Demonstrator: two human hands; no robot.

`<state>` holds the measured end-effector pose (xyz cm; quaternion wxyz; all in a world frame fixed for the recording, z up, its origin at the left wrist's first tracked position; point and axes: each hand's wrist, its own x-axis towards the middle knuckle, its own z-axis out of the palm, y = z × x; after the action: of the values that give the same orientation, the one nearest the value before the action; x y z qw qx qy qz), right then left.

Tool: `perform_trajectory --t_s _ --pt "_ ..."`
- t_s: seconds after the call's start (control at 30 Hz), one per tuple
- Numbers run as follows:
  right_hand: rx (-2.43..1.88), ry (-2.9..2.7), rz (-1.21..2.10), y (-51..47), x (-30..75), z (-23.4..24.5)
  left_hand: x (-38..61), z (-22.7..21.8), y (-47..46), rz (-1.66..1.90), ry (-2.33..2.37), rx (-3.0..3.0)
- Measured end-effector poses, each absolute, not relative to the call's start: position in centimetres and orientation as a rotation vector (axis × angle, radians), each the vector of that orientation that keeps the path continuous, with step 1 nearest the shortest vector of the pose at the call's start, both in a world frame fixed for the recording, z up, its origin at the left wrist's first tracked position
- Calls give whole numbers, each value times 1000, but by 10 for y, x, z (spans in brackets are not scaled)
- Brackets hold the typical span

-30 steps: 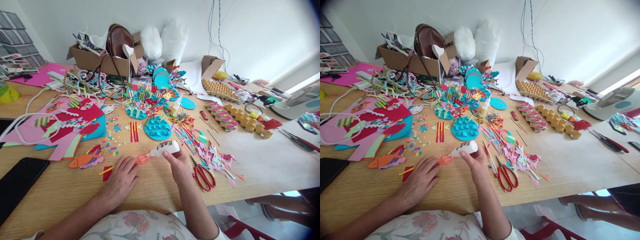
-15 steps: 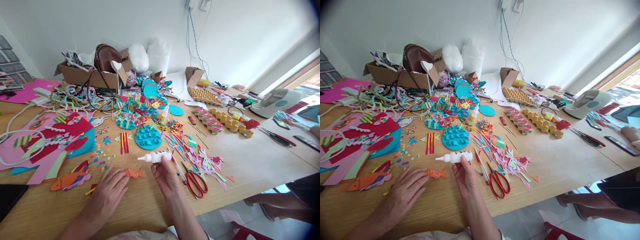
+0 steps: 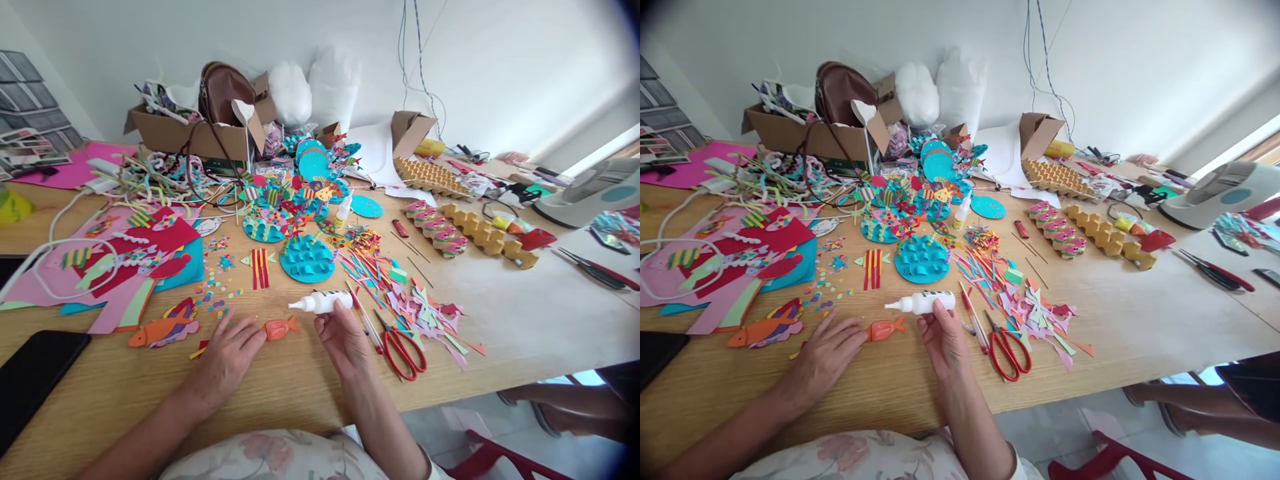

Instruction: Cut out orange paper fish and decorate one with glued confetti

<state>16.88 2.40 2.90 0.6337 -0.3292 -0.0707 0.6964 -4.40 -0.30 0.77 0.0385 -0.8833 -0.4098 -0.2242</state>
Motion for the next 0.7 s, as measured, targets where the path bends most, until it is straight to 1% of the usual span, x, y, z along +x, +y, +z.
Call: perform_trajectory --t_s 0.17,0.3,0.4,0.53,0.63,0.7 --pt "-754 -181 1608 24 171 27 -45 10 -1 -717 -1206 -2735" --pt "-730 -184 1609 23 172 30 -43 23 -2 -898 -1331 -2782" --pt "-679 -150 1642 22 167 36 -35 31 -4 -1181 -1503 -2879" --pt "-574 -97 1731 17 151 43 -11 27 -1 -1615 -1907 -2852" --pt "-542 -120 1855 11 137 41 11 25 6 -1949 -2089 -2902" --pt "-535 -155 1885 7 132 37 21 29 10 -2088 -2183 -2861"
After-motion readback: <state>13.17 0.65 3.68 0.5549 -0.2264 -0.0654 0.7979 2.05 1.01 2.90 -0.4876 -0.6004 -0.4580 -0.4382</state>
